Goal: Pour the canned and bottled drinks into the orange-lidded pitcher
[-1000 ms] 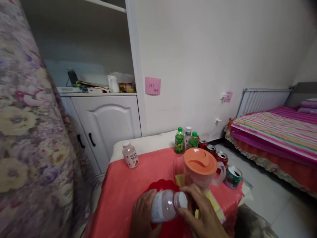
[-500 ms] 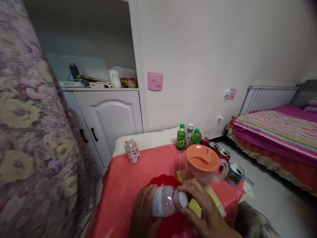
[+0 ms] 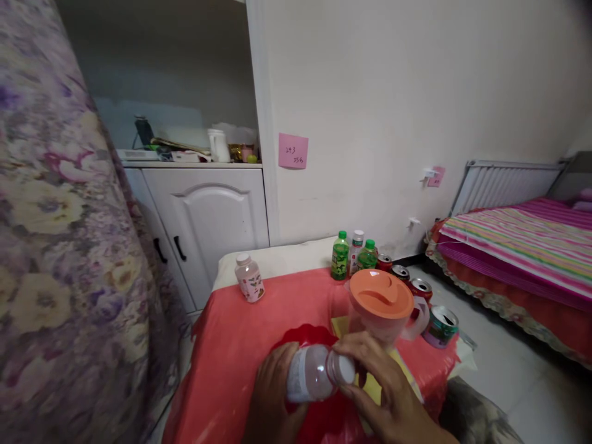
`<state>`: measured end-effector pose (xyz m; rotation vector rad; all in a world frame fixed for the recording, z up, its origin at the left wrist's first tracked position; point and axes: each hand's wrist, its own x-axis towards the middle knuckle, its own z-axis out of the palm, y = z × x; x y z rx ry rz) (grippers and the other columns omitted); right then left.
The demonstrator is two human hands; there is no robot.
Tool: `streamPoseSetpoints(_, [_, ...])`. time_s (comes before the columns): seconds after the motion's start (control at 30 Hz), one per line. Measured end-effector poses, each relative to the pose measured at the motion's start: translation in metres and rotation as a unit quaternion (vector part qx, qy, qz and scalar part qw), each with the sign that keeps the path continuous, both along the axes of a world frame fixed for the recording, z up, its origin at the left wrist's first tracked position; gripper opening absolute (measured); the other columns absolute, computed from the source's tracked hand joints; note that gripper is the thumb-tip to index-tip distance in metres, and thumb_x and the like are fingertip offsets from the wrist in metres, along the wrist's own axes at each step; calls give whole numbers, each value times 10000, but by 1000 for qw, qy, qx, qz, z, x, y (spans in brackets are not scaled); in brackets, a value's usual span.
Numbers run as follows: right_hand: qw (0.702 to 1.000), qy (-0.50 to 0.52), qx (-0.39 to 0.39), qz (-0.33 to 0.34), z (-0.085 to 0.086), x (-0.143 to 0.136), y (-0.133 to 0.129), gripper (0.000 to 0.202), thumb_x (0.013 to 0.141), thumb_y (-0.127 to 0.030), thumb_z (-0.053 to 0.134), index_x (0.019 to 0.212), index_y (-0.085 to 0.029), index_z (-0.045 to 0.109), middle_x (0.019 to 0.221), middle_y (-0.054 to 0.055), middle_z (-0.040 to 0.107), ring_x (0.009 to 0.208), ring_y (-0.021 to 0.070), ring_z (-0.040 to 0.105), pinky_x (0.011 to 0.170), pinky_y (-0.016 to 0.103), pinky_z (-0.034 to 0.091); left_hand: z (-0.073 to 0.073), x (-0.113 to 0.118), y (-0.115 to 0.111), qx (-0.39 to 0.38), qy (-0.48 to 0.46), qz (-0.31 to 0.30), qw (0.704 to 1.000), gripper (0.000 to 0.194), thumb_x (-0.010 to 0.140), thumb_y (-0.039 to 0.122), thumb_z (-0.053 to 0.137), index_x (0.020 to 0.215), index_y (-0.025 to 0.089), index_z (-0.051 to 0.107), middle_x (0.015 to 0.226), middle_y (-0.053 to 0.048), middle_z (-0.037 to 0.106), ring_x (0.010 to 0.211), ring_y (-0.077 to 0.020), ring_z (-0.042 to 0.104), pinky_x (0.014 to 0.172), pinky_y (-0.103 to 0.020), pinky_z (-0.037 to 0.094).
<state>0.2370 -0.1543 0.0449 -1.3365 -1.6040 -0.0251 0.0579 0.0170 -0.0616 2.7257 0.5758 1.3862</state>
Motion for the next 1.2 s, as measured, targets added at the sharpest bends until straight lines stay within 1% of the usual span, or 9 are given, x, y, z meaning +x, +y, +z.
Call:
streamPoseSetpoints(0.13, [1000,11,-17,-13,0,-1,1,469,918,-204,668,1360,-307,548,1227,68,673,1134,226,649,941,307,558,0,0,1,-12,-6,-1,1000,627,848,460,699,1379,193,500,1250,-164,731,1129,-342,718,928,-501,623])
streamPoseSetpoints(0.27, [996,38,-35,-66,1,-4,2,317,891,-238,710,1194,-269,620,1038,46,689,906,207,680,774,284,580,0,0,0,-16,8,-7,1000,630,861,461,691,1400,213,478,1271,-167,726,1150,-354,712,946,-534,618])
streamPoseSetpoints(0.33, [998,16,-17,-58,3,-4,1,290,925,-219,652,1210,-260,617,1058,60,687,964,212,678,824,292,578,0,0,-1,-21,8,-15,1000,625,863,455,686,1401,221,471,1265,-164,730,1146,-356,715,942,-541,622])
streamPoseSetpoints(0.47, [999,-24,3,-23,2,-3,0,455,941,-204,625,1379,-284,534,1214,87,671,1135,225,649,941,307,565,0,-1,-1,-35,4,-13,999,669,828,434,732,1402,221,463,1279,-173,724,1154,-373,711,939,-563,623])
streamPoseSetpoints(0.63, [998,-15,-5,-58,-6,-1,2,402,920,-260,670,1312,-247,582,1155,96,678,1083,242,668,937,333,577,-2,0,-2,-51,-6,-27,998,707,787,396,776,1409,245,474,1285,-155,726,1152,-373,713,945,-559,623])
streamPoseSetpoints(0.77, [999,-28,25,-30,2,-2,1,409,950,-238,624,1353,-273,559,1200,87,684,1138,226,657,970,299,558,-4,0,-3,-112,-22,-33,993,727,744,361,817,1391,259,502,1307,-157,712,1178,-385,697,973,-589,604])
streamPoseSetpoints(0.9, [999,19,32,-32,6,0,-3,425,931,-249,651,1337,-338,559,1227,56,688,1172,227,649,1001,307,547,5,0,-6,-244,-40,-19,969,658,724,277,789,1336,218,555,1343,-179,674,1231,-393,659,1016,-626,565])
streamPoseSetpoints(1.1, [975,194,-110,-17,-38,13,-18,381,905,-322,650,1282,-309,602,1198,71,673,1041,243,703,865,317,597,31,4,-15,-392,-93,-35,915,629,678,284,778,1267,190,580,1288,-170,686,1179,-358,680,1027,-576,560])
streamPoseSetpoints(1.2, [946,267,-180,-23,-67,23,-33,463,887,-394,680,1335,-300,608,1295,90,676,1187,287,661,934,346,572,38,4,-18,-434,-110,-37,894,649,652,302,794,1260,196,592,1278,-160,702,1173,-353,688,1029,-550,563])
